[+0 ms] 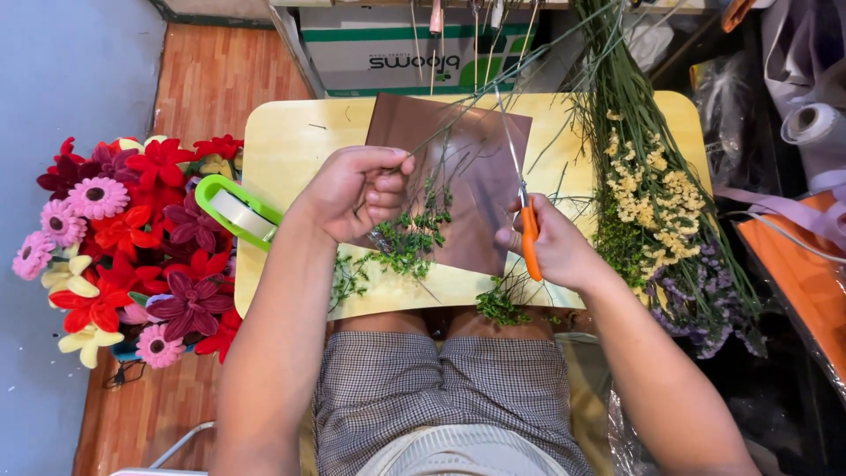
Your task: The person arranges artificial flowers on a table, using scissors to trim stems and tape to secure them. They handle a large yellow flower and green foliage, cutting and positioning the pieces to create a floral arrangement.
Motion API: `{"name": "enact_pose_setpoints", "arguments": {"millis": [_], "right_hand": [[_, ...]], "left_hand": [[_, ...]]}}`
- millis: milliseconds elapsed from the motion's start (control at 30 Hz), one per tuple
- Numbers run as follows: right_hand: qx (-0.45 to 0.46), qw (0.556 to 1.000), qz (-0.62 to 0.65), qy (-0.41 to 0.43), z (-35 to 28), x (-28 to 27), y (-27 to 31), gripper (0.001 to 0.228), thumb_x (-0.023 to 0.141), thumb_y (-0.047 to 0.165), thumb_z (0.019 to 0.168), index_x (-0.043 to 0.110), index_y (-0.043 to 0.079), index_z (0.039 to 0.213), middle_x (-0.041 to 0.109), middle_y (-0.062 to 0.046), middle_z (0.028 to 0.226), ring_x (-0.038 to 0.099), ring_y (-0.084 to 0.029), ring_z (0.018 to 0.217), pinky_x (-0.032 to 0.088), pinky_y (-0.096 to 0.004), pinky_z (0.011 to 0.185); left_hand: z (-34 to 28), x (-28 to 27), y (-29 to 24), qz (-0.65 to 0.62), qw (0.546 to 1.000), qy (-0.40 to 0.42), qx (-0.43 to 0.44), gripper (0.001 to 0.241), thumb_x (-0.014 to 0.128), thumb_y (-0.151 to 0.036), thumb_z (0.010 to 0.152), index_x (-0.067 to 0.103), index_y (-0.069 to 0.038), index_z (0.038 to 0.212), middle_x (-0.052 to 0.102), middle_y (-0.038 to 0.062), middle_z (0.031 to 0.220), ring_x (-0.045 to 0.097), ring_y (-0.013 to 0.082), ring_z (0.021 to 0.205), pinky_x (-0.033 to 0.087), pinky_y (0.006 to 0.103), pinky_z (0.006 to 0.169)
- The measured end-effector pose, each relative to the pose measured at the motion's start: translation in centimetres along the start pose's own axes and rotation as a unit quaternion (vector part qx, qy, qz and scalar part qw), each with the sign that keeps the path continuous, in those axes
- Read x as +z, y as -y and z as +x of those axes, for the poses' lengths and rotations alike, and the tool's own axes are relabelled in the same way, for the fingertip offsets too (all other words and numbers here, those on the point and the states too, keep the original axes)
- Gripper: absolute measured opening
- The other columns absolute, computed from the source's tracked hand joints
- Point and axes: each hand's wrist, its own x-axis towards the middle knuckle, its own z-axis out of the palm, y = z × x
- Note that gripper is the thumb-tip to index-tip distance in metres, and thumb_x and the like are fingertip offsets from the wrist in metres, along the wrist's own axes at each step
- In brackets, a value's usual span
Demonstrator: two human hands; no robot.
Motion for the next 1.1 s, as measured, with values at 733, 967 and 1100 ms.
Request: {"name": "enact_pose_setpoints", "arguments": {"millis": [733,967,1100], "right_hand": [[0.066,0.995,0.068,0.035,-4.3,1.4,-5.6,0.045,0.082,0.014,0.085,0.053,-0.002,0.116,0.055,-0.007,0.088,0.056,-0.016,0.076,0.045,-0.025,0.063],[-0.041,0.980,0.195,-0.017,-5.2,12.8,-2.0,0.053,0.075,0.002,0.086,0.041,0.006,0.126,0.065,-0.013,0.113,0.064,-0.015,0.081,0.057,-0.028,0.071],[-0.078,0.979,0.178,0.067,-3.6,20.7,-0.1,0.030,0.067,-0.002,0.086,0.043,0.001,0.103,0.047,-0.024,0.152,0.070,-0.019,0.102,0.062,-0.034,0.095]], "left_hand": [[-0.3,1.0,-2.2,0.145,0.978,-0.113,0.103,0.015,0.059,-0.018,0.095,0.066,-0.007,0.088,0.037,-0.006,0.059,0.036,0.0000,0.043,0.028,0.0133,0.037],[-0.8,1.1,-2.7,0.069,0.979,-0.049,0.188,0.015,0.060,-0.016,0.096,0.067,-0.004,0.091,0.040,-0.003,0.058,0.037,0.0036,0.044,0.027,0.0174,0.037],[-0.5,1.5,-2.6,0.053,0.975,-0.023,0.214,0.015,0.057,-0.011,0.096,0.067,-0.003,0.087,0.045,-0.002,0.056,0.036,0.0048,0.043,0.023,0.0185,0.037]]}}
